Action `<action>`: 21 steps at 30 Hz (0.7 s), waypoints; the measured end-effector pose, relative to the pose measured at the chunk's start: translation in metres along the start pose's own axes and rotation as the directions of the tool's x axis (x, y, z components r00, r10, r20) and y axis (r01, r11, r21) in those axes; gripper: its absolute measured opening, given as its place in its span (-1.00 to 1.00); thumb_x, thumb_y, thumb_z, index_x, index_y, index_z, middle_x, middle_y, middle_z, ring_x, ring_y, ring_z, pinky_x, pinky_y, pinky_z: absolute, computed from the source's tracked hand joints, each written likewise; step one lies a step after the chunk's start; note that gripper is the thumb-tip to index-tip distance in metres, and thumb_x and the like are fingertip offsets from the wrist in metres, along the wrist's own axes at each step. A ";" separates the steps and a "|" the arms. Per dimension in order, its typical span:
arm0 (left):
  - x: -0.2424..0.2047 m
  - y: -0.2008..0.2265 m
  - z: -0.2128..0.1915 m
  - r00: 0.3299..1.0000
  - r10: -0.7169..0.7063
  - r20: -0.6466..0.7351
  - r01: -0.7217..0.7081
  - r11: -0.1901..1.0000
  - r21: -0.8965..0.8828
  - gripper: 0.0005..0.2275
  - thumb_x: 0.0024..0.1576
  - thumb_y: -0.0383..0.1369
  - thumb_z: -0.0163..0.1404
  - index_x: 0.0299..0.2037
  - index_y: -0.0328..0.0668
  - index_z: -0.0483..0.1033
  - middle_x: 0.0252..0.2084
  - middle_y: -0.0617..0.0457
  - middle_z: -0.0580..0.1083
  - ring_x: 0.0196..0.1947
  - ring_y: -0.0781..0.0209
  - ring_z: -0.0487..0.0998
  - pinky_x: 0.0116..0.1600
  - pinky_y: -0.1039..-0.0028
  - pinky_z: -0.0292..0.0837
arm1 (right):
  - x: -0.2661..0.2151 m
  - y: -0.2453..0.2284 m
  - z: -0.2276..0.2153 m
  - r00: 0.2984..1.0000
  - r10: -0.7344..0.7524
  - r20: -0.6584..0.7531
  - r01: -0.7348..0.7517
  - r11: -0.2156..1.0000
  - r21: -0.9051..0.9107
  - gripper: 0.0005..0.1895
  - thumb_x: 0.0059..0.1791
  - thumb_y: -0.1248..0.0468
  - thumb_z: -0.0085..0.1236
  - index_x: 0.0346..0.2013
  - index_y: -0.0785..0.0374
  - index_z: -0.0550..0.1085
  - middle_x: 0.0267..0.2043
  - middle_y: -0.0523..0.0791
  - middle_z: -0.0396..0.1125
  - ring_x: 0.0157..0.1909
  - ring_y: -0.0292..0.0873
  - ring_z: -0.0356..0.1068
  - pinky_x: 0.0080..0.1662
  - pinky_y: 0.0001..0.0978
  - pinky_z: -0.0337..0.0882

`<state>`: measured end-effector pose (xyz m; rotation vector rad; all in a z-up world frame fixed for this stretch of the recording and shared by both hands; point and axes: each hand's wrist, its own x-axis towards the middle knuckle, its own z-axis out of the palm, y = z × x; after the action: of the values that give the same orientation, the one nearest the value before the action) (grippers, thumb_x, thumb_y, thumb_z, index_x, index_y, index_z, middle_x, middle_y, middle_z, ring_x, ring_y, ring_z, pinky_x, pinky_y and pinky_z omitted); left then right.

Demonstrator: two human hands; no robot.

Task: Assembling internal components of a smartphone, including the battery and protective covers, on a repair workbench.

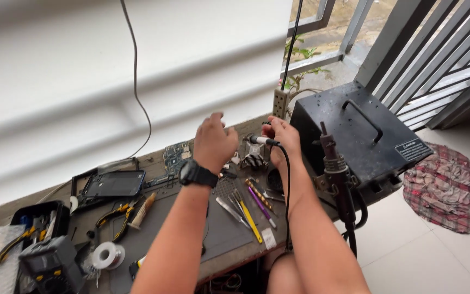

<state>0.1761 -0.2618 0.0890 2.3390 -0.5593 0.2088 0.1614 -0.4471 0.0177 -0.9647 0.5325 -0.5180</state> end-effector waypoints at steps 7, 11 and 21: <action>0.135 0.034 0.069 0.938 0.337 0.080 -0.331 0.940 -0.079 -0.71 0.19 -0.27 0.11 0.09 -0.08 0.69 -0.10 0.02 0.69 -0.02 -0.05 0.75 0.15 0.17 0.64 | 0.042 0.024 -0.012 0.995 -0.041 -0.087 0.045 0.998 0.048 -0.69 0.26 0.16 0.01 0.29 0.07 0.31 -0.17 0.12 0.61 -0.65 -0.28 0.24 -0.56 -0.59 0.14; 0.186 0.035 0.128 0.905 0.308 0.294 -0.372 0.907 0.195 -0.53 0.16 -0.22 0.21 0.31 0.00 0.54 0.06 -0.01 0.66 0.14 -0.06 0.71 0.25 0.14 0.62 | 0.023 0.010 -0.003 0.998 0.007 -0.067 -0.001 0.997 0.081 -0.71 0.22 0.31 0.02 0.25 0.27 0.43 -0.01 0.03 0.62 -0.34 -0.18 0.59 -0.42 -0.65 0.32; 0.202 0.088 0.123 0.852 0.170 0.495 -0.318 0.920 0.230 -0.51 0.19 -0.46 0.16 0.31 -0.26 0.26 -0.13 -0.05 0.59 -0.23 0.04 0.62 -0.26 0.24 0.53 | 0.007 -0.017 0.005 0.990 0.026 -0.135 -0.016 0.997 0.072 -0.83 0.20 0.18 0.07 0.03 0.14 0.50 -0.04 -0.09 0.63 -0.58 -0.38 0.18 -0.63 -0.58 0.01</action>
<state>0.3158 -0.4708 0.1133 2.6240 -1.1432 -0.1773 0.1675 -0.4562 0.0334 -0.8595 0.6423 -0.5829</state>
